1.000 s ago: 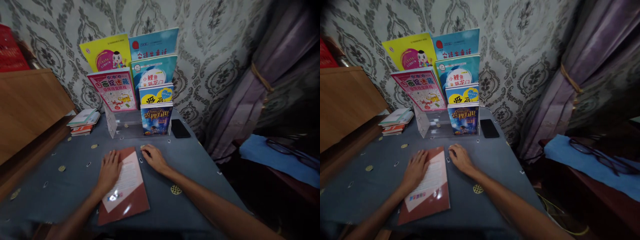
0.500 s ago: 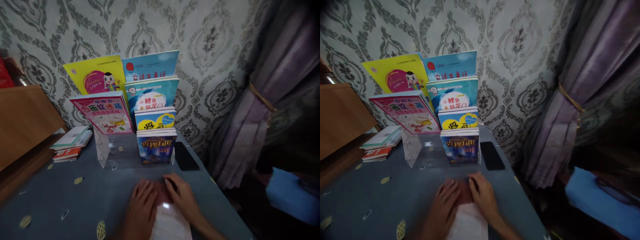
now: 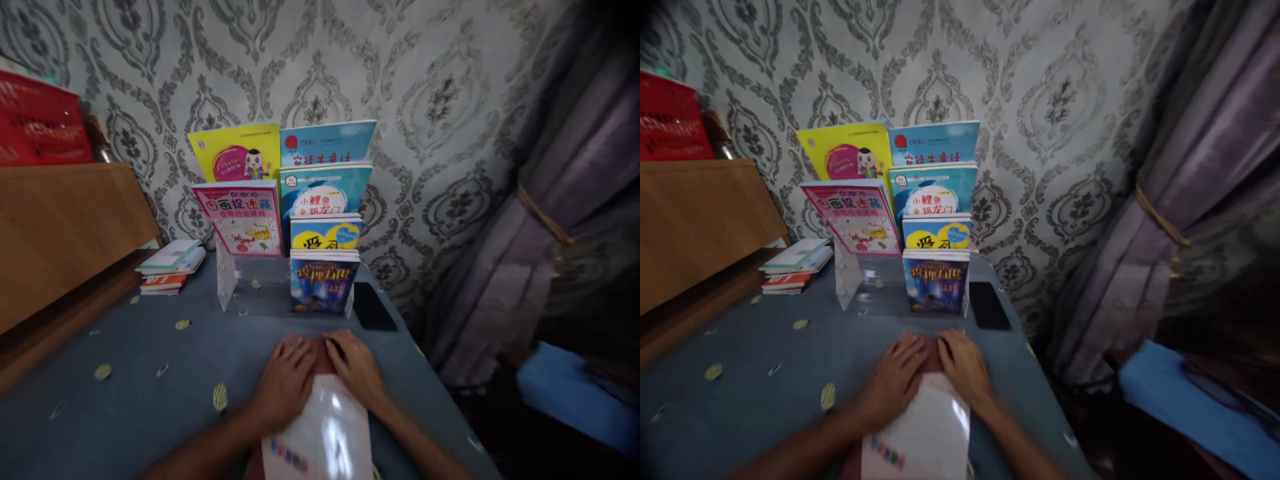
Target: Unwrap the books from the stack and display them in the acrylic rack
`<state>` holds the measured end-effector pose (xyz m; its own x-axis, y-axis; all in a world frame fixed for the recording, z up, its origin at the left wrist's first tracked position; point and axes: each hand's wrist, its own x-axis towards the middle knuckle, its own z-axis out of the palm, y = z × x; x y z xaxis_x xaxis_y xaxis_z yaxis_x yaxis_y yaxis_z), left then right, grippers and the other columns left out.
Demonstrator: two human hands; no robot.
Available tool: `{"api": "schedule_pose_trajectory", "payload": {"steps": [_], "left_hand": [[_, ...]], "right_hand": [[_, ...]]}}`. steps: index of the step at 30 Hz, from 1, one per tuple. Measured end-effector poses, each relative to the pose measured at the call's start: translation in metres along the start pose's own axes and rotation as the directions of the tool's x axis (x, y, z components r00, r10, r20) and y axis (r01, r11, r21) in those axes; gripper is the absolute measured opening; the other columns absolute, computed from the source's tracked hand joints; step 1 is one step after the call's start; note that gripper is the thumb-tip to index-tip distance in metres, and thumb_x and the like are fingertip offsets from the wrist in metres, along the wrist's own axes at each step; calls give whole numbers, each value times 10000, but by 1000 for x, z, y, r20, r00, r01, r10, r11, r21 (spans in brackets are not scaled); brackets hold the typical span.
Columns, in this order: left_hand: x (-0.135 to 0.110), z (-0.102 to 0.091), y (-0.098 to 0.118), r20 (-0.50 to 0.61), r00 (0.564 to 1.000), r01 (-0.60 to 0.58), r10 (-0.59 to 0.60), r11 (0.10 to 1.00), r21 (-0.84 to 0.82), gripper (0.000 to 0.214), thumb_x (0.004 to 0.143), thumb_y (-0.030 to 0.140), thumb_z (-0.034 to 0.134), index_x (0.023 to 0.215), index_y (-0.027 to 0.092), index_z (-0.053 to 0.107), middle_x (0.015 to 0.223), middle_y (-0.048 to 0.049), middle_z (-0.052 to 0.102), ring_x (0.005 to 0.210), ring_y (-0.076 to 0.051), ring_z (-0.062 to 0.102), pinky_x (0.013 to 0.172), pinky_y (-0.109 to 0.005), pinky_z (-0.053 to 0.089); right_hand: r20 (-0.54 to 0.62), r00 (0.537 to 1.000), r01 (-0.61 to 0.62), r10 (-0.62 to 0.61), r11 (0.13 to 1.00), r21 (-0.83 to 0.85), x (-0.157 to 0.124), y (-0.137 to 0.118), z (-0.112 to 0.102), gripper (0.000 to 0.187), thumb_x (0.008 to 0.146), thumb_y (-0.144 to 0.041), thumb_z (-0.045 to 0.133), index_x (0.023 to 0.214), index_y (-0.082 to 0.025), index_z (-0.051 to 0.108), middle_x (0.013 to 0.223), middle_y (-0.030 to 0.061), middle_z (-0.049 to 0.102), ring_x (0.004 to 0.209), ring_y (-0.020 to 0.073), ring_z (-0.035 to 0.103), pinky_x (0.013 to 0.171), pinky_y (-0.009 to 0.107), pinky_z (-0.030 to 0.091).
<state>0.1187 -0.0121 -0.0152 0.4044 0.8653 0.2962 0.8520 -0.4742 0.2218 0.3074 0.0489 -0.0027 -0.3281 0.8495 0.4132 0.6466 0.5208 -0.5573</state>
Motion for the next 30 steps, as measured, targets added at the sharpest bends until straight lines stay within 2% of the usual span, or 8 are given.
{"api": "schedule_pose_trajectory", "payload": {"steps": [2,5,9,12,17,22,26,30], "left_hand": [[-1,-15,7,53,998,27,-26,999,-22,460,979,247,411,1428,210,505,1509,-105,503,1428,-229,425,1193,-507,327],[-4,-24,10,80,996,47,-42,998,-53,442,977,256,415,1401,206,532,1520,-102,490,1428,-221,426,1191,-490,326],[-14,-20,10,26,998,56,-54,996,-74,434,979,252,406,1386,199,546,1502,-103,513,1423,-213,433,1189,-488,320],[-25,-14,10,-9,996,91,-92,993,-81,426,980,243,401,1371,182,561,1495,-115,518,1432,-221,419,1181,-490,329],[-43,-13,4,3,999,52,-52,991,-122,444,986,253,387,1395,173,540,1532,-121,471,1458,-218,379,1193,-466,310],[-58,-22,5,97,994,57,-49,995,-77,501,1008,328,336,1464,164,463,1580,-126,393,1496,-240,303,1198,-496,281],[-63,-27,10,136,989,61,-53,997,-53,519,1016,345,305,1495,185,421,1604,-110,350,1509,-241,272,1198,-514,268],[-64,-27,11,131,990,60,-53,997,-46,517,1019,353,303,1498,194,417,1606,-106,346,1508,-237,275,1208,-508,245]], "right_hand": [[17,1000,-18,19,997,-79,-5,-13,-3,321,939,-176,410,1039,-160,714,1018,121,744,986,256,680,939,411,510],[78,997,-4,21,977,-213,-22,-29,-8,302,936,-147,440,1053,-145,718,1056,141,729,1052,273,648,956,421,483],[79,997,20,0,969,-248,-52,-38,-10,341,940,-139,459,1195,-143,686,1275,160,674,1205,282,589,1032,457,438],[73,997,12,8,965,-261,-67,-41,-11,365,946,-153,459,1247,-143,665,1343,170,636,1280,271,550,1084,462,401],[119,991,-28,68,949,-315,-74,-47,-13,388,979,-190,438,1319,-144,620,1416,161,586,1350,259,499,1119,444,361],[159,984,-19,74,946,-323,-78,-49,-11,418,997,-223,397,1361,-153,588,1470,146,540,1400,255,449,1143,462,334],[181,981,-5,70,941,-339,-86,-50,-11,459,1005,-252,361,1404,-129,551,1506,153,498,1432,268,411,1166,479,321],[187,980,3,67,937,-349,-95,-52,-13,472,995,-264,387,1423,-132,537,1521,158,476,1438,273,406,1165,488,339]]}}
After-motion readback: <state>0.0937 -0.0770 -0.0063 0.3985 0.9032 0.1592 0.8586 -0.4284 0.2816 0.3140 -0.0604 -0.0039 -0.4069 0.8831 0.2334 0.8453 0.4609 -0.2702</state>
